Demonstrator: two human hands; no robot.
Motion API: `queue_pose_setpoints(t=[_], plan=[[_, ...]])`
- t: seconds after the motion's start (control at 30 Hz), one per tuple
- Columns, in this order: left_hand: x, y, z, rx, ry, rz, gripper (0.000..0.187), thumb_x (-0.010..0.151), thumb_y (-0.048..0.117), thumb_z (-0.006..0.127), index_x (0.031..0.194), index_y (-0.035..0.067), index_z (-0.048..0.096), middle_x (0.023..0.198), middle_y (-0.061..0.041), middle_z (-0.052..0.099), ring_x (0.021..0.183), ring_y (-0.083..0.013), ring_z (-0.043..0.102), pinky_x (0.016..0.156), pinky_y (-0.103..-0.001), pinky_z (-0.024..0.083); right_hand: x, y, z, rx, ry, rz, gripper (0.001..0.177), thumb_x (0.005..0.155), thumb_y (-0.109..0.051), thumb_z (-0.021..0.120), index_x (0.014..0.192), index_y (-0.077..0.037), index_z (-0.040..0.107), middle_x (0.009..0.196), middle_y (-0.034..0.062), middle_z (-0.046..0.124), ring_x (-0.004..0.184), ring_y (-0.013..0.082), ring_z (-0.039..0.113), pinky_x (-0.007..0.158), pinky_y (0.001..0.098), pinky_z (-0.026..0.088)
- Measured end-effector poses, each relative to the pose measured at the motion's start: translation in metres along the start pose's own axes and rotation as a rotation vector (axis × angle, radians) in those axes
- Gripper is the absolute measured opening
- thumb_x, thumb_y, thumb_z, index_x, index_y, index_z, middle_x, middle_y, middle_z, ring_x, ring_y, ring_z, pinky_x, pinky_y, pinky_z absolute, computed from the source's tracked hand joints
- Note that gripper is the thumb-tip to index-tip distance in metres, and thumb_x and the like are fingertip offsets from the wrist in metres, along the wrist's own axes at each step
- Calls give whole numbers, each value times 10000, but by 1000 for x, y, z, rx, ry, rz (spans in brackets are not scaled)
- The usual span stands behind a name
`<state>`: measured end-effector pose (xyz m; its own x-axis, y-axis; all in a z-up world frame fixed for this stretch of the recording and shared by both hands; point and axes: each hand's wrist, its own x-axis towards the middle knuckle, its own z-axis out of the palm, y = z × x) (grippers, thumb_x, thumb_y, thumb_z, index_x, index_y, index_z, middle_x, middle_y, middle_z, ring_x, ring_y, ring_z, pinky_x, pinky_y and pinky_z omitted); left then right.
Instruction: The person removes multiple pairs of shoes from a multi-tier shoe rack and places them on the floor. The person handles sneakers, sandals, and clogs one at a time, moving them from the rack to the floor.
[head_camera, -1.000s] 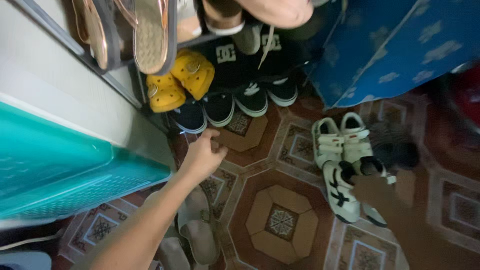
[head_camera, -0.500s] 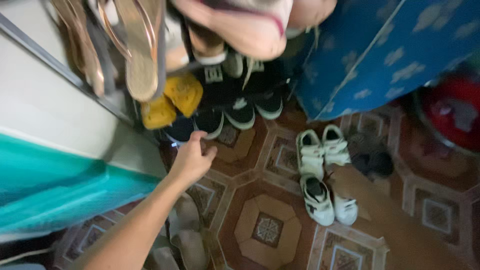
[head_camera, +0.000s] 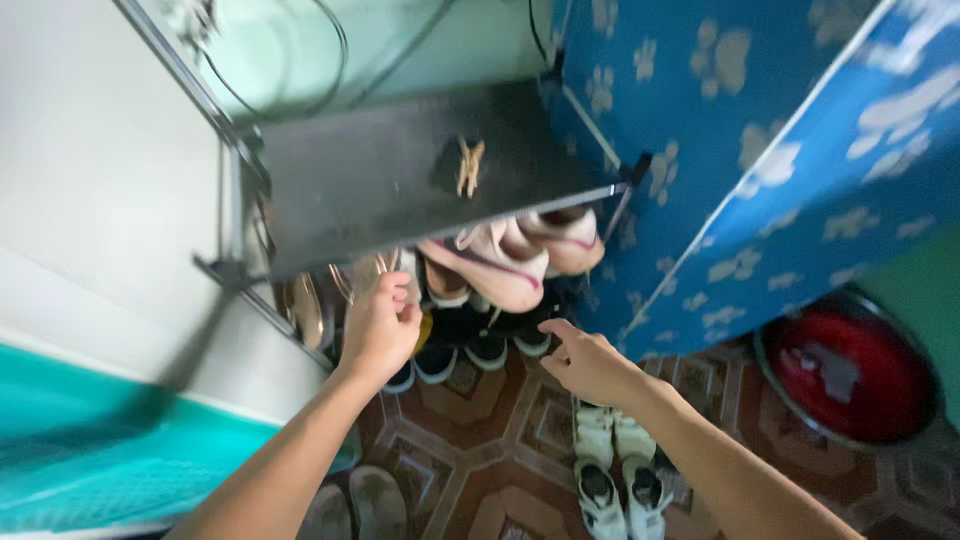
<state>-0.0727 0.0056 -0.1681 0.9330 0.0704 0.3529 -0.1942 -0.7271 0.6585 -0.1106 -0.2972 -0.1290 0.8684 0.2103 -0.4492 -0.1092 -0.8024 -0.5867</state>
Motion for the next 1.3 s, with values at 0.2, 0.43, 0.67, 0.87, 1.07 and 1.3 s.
queue_pose_setpoints(t=[0.2, 0.43, 0.67, 0.87, 1.07, 1.3], plan=[[37, 27, -45, -18, 138, -89, 249, 810, 56, 670, 1056, 29, 696, 913, -164, 743, 828, -322, 734, 760, -412, 574, 12, -35, -65, 198, 175, 81, 478, 906, -272, 663, 1362, -139, 611, 1056, 98, 800, 843, 181, 787, 680, 345, 620], [60, 3, -78, 288, -359, -400, 199, 865, 246, 660, 955, 142, 803, 972, -194, 760, 962, -379, 717, 888, -462, 544, 31, -60, -86, 333, 256, 172, 356, 957, -276, 585, 1273, -148, 688, 1072, 63, 795, 808, 164, 780, 597, 312, 621], [102, 14, -96, 163, -162, -447, 203, 826, 200, 656, 952, 111, 788, 1041, -170, 760, 968, -373, 733, 886, -456, 570, 52, -89, -79, 292, 269, 181, 309, 934, -248, 637, 1215, -145, 711, 1071, 50, 795, 860, 149, 784, 625, 297, 615], [116, 41, -93, 283, -486, -396, 221, 861, 166, 664, 1005, 23, 750, 1037, -210, 742, 1004, -380, 713, 873, -472, 567, 84, -89, -64, 293, 266, 107, 322, 917, -243, 659, 1201, -102, 708, 996, 69, 804, 797, 141, 759, 588, 308, 590], [89, -23, -51, 521, -978, -401, 436, 914, 176, 670, 1308, 8, 591, 1310, -244, 627, 1231, -371, 631, 1055, -455, 498, 101, -90, -51, 239, 169, 116, 351, 920, -273, 655, 1210, -82, 707, 997, 50, 789, 798, 135, 769, 594, 295, 591], [69, -97, -24, 416, -783, -619, 779, 901, 412, 668, 1541, 90, 364, 1561, -199, 392, 1434, -358, 425, 1161, -451, 405, 92, -77, -37, 169, -13, 240, 394, 947, -343, 617, 1260, -114, 687, 1038, 68, 809, 846, 130, 767, 632, 305, 604]])
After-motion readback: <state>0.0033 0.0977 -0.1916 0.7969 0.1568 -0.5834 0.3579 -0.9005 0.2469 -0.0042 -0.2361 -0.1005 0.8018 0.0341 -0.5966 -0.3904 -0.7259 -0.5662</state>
